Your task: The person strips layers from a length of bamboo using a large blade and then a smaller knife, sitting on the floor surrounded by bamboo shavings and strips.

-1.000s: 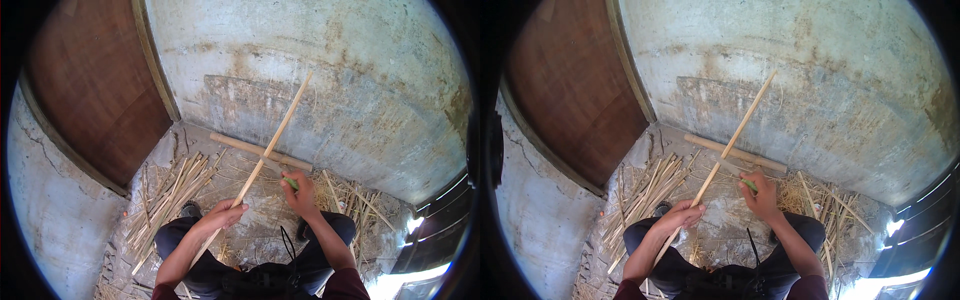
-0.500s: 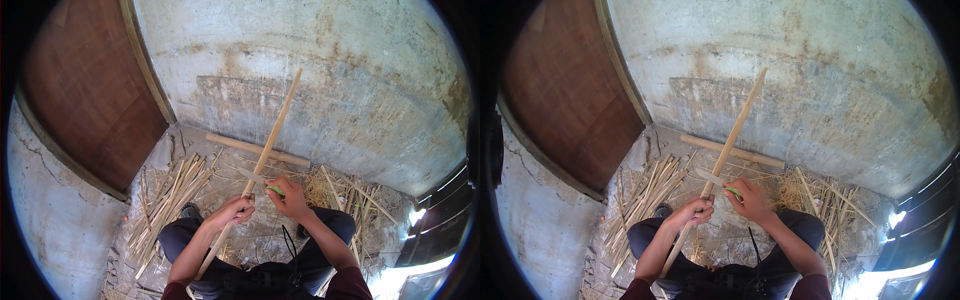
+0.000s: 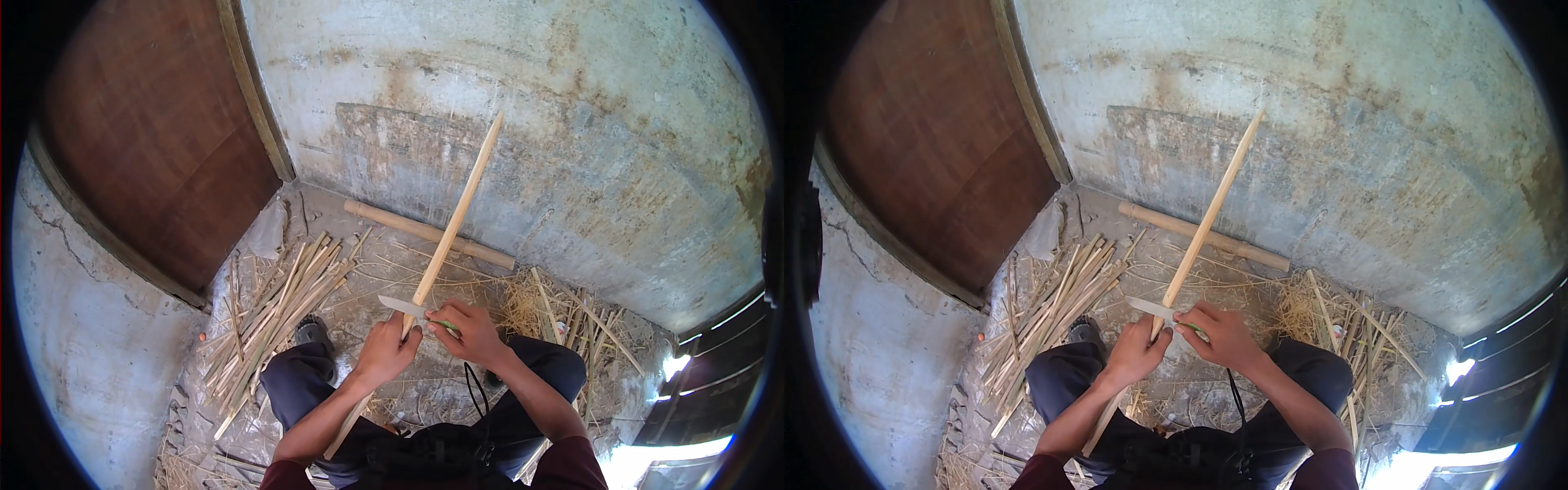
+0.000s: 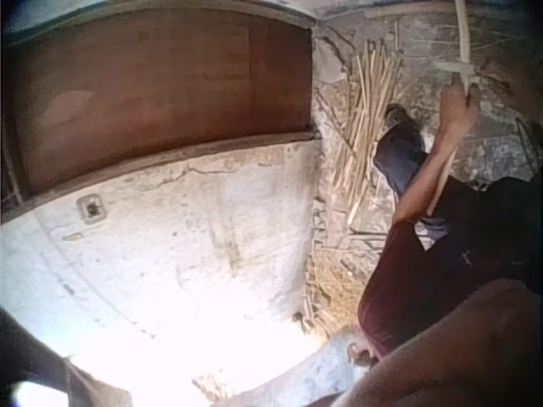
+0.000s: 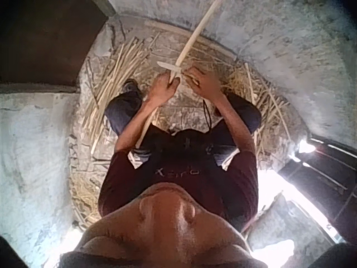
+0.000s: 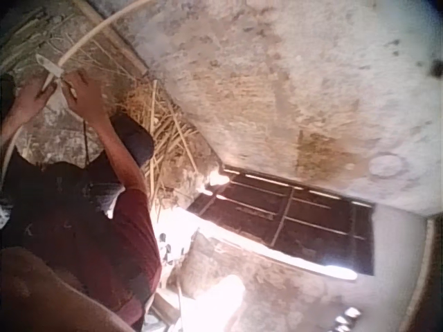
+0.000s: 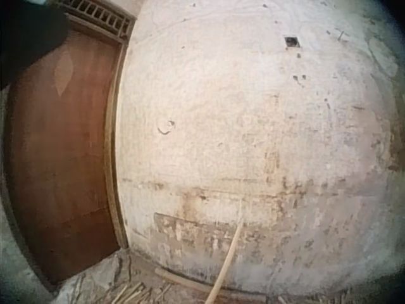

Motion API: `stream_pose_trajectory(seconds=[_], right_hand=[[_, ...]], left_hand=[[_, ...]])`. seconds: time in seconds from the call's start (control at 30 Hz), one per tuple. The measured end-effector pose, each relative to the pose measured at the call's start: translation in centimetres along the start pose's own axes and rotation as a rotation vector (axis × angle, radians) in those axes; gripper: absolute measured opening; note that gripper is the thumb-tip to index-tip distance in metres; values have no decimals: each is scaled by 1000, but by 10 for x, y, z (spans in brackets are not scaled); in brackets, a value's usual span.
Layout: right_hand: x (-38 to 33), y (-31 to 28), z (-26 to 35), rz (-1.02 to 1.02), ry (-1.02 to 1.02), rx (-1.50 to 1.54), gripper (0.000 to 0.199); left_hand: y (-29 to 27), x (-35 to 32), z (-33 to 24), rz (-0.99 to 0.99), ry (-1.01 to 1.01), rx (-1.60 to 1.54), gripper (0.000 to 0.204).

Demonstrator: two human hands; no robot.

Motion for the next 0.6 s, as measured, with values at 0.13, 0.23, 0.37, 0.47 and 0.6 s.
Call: stream_pose_trajectory(seconds=[0.13,0.23,0.37,0.47,0.6], right_hand=[[3,7,0,-14,1,37,16],[4,9,-1,-18,17,-41,15],[9,5,1,-51,-7,-54,14],[9,2,-4,-69,9,-104,11],[14,-14,-21,-203,81,15,12]], left_hand=[[-6,-5,-2,17,-64,-8,35],[-10,-6,-10,21,-42,-69,48],[-15,-8,-10,16,-14,-71,50],[-15,-8,-5,-1,-16,-108,41],[-13,-10,-3,-7,-73,-79,36]])
Point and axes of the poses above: each hand's wrist, its own x-axis towards the middle knuckle, its own y-axis out of the palm, z = x × y, the point moved 5 cm from there along x, towards the middle knuckle, and after that the axes turned 8 degrees about z, right-handed, at the moved point
